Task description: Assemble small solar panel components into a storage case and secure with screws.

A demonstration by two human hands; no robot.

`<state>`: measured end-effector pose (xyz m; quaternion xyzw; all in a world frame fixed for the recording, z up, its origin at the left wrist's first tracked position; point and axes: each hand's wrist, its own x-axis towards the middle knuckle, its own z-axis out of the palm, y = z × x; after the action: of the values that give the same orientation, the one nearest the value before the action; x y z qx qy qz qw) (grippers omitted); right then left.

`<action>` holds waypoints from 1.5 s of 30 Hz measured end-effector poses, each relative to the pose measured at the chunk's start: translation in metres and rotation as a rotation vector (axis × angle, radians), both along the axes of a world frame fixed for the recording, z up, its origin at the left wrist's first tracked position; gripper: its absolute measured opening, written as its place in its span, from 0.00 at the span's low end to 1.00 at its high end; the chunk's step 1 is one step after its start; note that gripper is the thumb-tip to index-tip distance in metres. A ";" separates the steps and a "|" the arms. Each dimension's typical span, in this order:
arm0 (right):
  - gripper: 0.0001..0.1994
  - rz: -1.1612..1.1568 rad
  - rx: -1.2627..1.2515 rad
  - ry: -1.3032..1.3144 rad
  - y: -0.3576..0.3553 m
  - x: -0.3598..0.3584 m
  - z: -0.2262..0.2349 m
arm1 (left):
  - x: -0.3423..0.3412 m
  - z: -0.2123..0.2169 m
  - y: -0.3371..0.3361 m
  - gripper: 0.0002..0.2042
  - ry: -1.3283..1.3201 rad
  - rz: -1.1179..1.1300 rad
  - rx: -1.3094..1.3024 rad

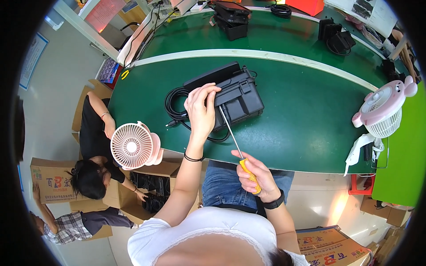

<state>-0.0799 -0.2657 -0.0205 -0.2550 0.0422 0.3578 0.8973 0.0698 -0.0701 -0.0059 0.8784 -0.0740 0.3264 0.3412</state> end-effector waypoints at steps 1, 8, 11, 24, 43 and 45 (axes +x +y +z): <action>0.22 0.003 0.133 0.080 0.000 -0.001 -0.001 | 0.000 0.000 0.000 0.05 -0.008 0.000 -0.013; 0.14 0.189 -0.868 -0.886 -0.033 0.000 0.032 | -0.018 -0.007 0.016 0.05 -0.063 -0.020 -0.085; 0.09 -0.211 -0.766 -0.664 -0.054 0.000 0.034 | -0.029 -0.020 0.027 0.09 -0.122 -0.053 -0.258; 0.14 -0.764 -0.672 -0.744 -0.005 0.101 0.017 | -0.099 -0.036 0.022 0.31 -0.382 -0.072 0.169; 0.11 -1.097 -0.631 -0.455 -0.008 0.108 -0.006 | -0.098 -0.034 0.000 0.19 -0.211 -0.069 0.313; 0.06 -1.038 -0.593 -0.419 -0.009 0.112 -0.005 | -0.076 -0.042 0.020 0.15 -0.191 -0.024 0.413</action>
<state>0.0323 -0.2749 -0.0259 -0.5039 0.0811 -0.2083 0.8344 -0.0060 -0.0500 -0.0479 0.8937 -0.1818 0.3818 0.1497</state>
